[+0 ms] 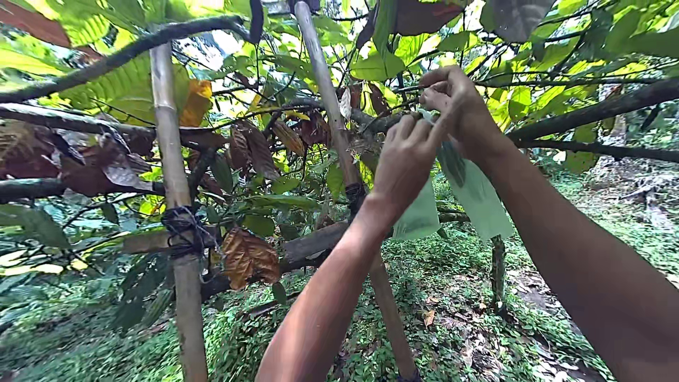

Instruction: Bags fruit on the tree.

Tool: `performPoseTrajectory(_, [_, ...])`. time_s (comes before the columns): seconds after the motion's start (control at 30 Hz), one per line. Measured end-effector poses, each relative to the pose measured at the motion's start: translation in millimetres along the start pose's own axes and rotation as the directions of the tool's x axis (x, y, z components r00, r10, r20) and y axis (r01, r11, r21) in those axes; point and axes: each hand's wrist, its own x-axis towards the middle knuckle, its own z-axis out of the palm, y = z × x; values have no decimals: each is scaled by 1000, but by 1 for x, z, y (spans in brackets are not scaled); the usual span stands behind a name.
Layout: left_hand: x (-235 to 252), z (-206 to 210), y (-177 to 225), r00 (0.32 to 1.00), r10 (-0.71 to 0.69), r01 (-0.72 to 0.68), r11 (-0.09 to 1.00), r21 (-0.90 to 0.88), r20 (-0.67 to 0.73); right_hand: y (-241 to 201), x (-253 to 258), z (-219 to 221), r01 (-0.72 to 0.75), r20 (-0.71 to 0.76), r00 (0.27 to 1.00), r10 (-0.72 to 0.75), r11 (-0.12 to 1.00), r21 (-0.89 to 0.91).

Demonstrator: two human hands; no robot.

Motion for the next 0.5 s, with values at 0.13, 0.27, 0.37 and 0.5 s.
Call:
performPoseTrajectory(0.13, [-2, 21, 5, 994, -49, 44, 998, -54, -101, -4, -12, -4, 80, 4, 997, -80, 996, -30])
performPoseTrajectory(0.27, [-17, 22, -21, 996, -71, 73, 996, -54, 50, -28, -30, -25, 128, 5, 991, -131, 962, -239])
performPoseTrajectory(0.37, [-23, 13, -26, 995, -98, 98, 995, -14, 23, -28, -26, -38, 219, 33, 972, -231, 851, -477])
performPoseTrajectory(0.5, [-4, -11, -38, 970, -241, 241, 963, -121, 14, -16, -19, -32, 363, 297, 926, -232, 759, -540])
